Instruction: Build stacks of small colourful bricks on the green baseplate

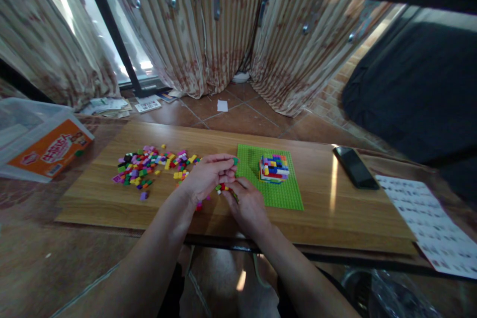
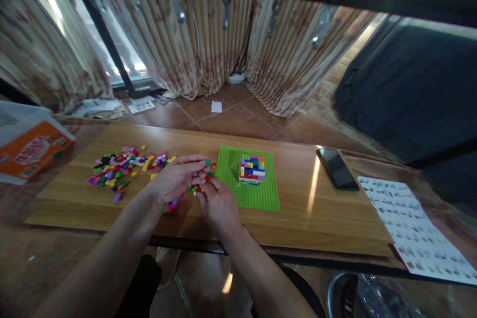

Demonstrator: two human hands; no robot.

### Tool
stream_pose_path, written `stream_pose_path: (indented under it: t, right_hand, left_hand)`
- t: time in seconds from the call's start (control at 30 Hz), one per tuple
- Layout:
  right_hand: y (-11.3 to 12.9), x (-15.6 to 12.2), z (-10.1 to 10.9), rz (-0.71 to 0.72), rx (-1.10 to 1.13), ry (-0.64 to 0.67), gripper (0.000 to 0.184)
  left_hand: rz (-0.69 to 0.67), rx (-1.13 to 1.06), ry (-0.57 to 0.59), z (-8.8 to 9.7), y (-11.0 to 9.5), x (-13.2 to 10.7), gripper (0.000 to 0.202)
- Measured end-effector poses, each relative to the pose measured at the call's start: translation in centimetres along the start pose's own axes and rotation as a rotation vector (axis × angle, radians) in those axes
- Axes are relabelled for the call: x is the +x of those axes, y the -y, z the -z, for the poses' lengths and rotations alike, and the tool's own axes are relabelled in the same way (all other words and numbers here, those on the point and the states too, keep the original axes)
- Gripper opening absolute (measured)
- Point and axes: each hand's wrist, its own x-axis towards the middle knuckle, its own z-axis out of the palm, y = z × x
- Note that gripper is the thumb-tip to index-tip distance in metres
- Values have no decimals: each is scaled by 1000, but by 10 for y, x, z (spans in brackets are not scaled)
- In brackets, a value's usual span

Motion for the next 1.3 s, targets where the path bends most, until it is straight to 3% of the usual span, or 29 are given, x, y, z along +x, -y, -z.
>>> stream_pose_path:
  t: [0.17, 0.23, 0.63, 0.97, 1.3]
  right_hand:
    - [-4, -2, 25, -97, 168, -311, 12]
    - [-9, -2, 32, -153, 181, -374, 12]
    - [-27, -15, 52, -52, 222, -299, 21]
    - [-49, -33, 75, 68, 116, -249, 15]
    - [-54, -33, 80, -82, 206, -322, 11]
  left_hand:
    - [39, 93, 42, 0, 3, 0, 20]
    - [66, 143, 80, -1, 6, 0, 24]
    - [103, 384, 324, -21, 18, 6, 30]
    - [155, 410, 362, -40, 37, 8, 39]
    - [115, 376, 291, -54, 50, 12, 39]
